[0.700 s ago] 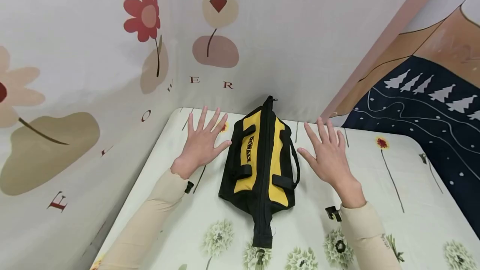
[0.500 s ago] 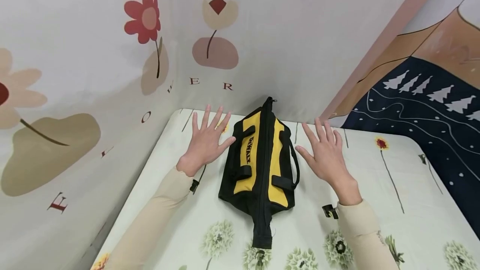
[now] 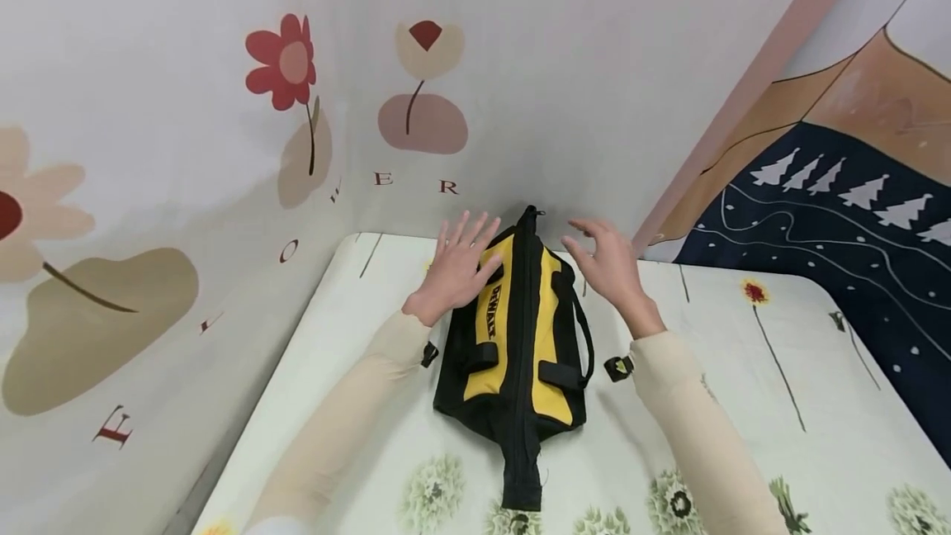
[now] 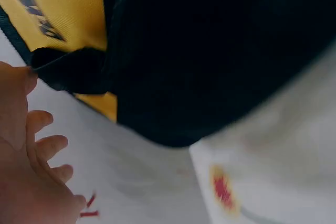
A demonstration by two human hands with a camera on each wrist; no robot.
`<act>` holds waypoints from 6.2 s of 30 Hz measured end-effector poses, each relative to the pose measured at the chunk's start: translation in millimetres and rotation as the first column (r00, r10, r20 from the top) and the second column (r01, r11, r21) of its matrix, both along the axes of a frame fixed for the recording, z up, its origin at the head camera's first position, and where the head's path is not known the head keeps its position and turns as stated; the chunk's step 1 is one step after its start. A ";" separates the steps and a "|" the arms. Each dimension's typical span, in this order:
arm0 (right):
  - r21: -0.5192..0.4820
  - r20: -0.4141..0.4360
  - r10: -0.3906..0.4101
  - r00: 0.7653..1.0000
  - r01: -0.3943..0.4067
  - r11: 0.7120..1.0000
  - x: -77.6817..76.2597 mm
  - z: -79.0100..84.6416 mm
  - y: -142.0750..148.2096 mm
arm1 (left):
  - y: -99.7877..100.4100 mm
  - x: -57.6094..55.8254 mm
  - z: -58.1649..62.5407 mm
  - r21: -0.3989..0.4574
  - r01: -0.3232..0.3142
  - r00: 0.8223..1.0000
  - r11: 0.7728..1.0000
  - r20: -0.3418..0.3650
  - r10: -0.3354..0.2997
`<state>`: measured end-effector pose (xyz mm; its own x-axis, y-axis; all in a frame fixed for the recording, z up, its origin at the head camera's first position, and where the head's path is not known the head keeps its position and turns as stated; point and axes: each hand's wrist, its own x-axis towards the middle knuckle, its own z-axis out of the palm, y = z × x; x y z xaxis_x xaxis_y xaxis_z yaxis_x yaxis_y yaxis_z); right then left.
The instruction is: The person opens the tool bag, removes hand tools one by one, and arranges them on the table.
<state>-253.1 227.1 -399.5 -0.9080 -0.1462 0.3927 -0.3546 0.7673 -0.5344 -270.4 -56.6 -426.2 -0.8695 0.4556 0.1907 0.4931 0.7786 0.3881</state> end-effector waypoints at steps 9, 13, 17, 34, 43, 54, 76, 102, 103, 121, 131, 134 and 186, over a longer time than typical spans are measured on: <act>-0.211 0.096 0.045 0.994 -0.024 0.977 -46.3 5.2 -29.8 | 16.2 -26.5 -14.2 0.286 0.045 0.992 0.957 0.104 -0.077; -0.263 0.141 0.059 0.988 -0.020 0.965 -59.1 5.9 -34.3 | 18.0 -31.4 -16.9 0.393 0.031 0.979 0.919 0.173 -0.107; -0.350 0.169 0.062 0.984 0.001 0.937 -63.5 5.9 -36.4 | 20.2 -31.4 -18.4 0.465 0.006 0.973 0.886 0.202 -0.113; -0.579 0.351 0.098 0.931 0.134 0.804 -76.7 9.0 -50.1 | 30.5 -37.5 -14.1 0.563 -0.116 0.978 0.818 0.208 -0.004; -0.597 0.436 0.117 0.893 0.189 0.780 -74.3 15.9 -48.6 | 32.1 -38.4 -12.1 0.570 -0.119 0.978 0.813 0.210 -0.004; -0.571 0.302 -0.022 0.953 0.199 0.796 -61.8 19.7 -56.6 | 33.9 -40.4 -11.5 0.557 -0.149 0.976 0.817 0.216 0.030; -0.685 0.242 0.325 0.914 -0.076 0.724 11.5 11.9 -44.9 | 32.9 -47.8 -9.5 0.572 -0.224 0.972 0.789 0.190 0.137; -0.819 0.309 0.743 0.593 -0.232 0.525 195.3 -1.8 -48.4 | 23.1 -54.5 -6.1 0.572 -0.284 0.955 0.769 0.243 0.171; -0.823 0.297 0.755 0.584 -0.245 0.513 200.1 -1.5 -48.9 | 23.2 -54.3 -5.9 0.572 -0.286 0.954 0.769 0.245 0.173; -0.684 0.270 0.463 0.844 -0.170 0.709 189.9 -9.2 -33.4 | 9.3 -28.8 6.3 0.606 -0.071 0.964 0.792 0.246 -0.103; -0.538 0.185 0.097 0.978 0.018 0.843 150.9 -8.5 -38.2 | 10.7 41.1 44.9 0.493 -0.006 0.984 0.870 0.156 -0.082; -0.475 0.221 0.084 0.972 0.032 0.879 144.7 -6.2 -44.0 | 12.4 59.7 48.3 0.455 0.020 0.986 0.890 0.138 -0.093; -0.299 0.164 -0.033 0.986 0.081 0.951 156.2 13.6 -0.5 | -44.9 116.6 53.6 0.314 -0.117 0.964 0.942 0.265 0.031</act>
